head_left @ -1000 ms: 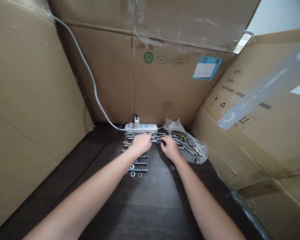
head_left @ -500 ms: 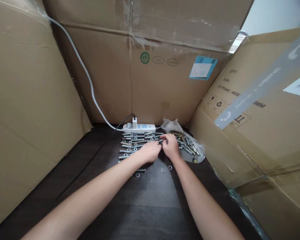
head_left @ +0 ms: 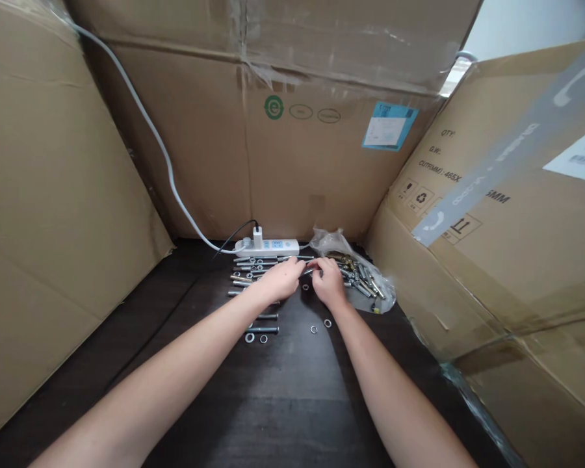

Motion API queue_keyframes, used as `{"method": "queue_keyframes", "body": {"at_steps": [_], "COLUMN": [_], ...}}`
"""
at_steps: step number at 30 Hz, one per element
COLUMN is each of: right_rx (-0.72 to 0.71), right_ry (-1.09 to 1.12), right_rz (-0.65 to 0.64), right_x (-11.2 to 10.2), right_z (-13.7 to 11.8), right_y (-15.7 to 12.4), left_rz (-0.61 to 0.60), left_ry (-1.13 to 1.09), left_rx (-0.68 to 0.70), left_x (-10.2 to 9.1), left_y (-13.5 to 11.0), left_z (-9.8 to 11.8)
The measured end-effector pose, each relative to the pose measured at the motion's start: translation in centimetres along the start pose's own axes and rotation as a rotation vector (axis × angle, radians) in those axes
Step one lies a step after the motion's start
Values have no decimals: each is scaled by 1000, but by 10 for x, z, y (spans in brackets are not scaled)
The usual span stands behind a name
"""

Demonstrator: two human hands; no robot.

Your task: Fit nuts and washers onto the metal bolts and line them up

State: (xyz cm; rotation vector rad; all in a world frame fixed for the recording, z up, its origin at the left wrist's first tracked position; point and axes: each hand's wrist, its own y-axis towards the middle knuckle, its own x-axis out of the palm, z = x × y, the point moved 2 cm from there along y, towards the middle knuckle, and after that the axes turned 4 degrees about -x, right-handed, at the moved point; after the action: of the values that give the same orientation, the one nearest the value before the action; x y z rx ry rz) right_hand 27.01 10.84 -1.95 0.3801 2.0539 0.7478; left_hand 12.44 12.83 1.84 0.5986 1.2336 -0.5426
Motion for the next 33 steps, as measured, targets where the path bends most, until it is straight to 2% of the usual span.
{"method": "queue_keyframes", "body": {"at_steps": [4, 8, 12, 15, 20, 24, 28, 31, 33], "right_rx": [-2, -49, -103, -98, -53, -34, 26, 141, 232], "right_ry": [0, 13, 10, -12, -28, -38, -102, -246, -358], "right_rz": [-30, -133, -267, -298, -241, -205, -113, 12, 47], "right_x": [-2, -9, -14, -13, -19, -40, -67, -84, -89], "right_z": [0, -6, -16, -19, -24, -30, -19, 0, 13], "right_y": [1, -4, -15, -20, -26, -42, -55, -61, -65], "left_rz": [38, 55, 84, 106, 115, 79, 93, 123, 145], "left_ry": [-28, -66, -115, -151, -239, -308, -308, -289, -307], "left_rx": [-25, -37, -67, -84, -59, -33, 4, 25, -12], "left_x": [-7, -16, -25, -30, -33, -31, -28, -25, -23], "left_y": [-4, -13, -29, -48, -93, -132, -158, -165, -165], "left_z": [-11, -23, -31, -27, -1, 16, 14, 4, -2]}}
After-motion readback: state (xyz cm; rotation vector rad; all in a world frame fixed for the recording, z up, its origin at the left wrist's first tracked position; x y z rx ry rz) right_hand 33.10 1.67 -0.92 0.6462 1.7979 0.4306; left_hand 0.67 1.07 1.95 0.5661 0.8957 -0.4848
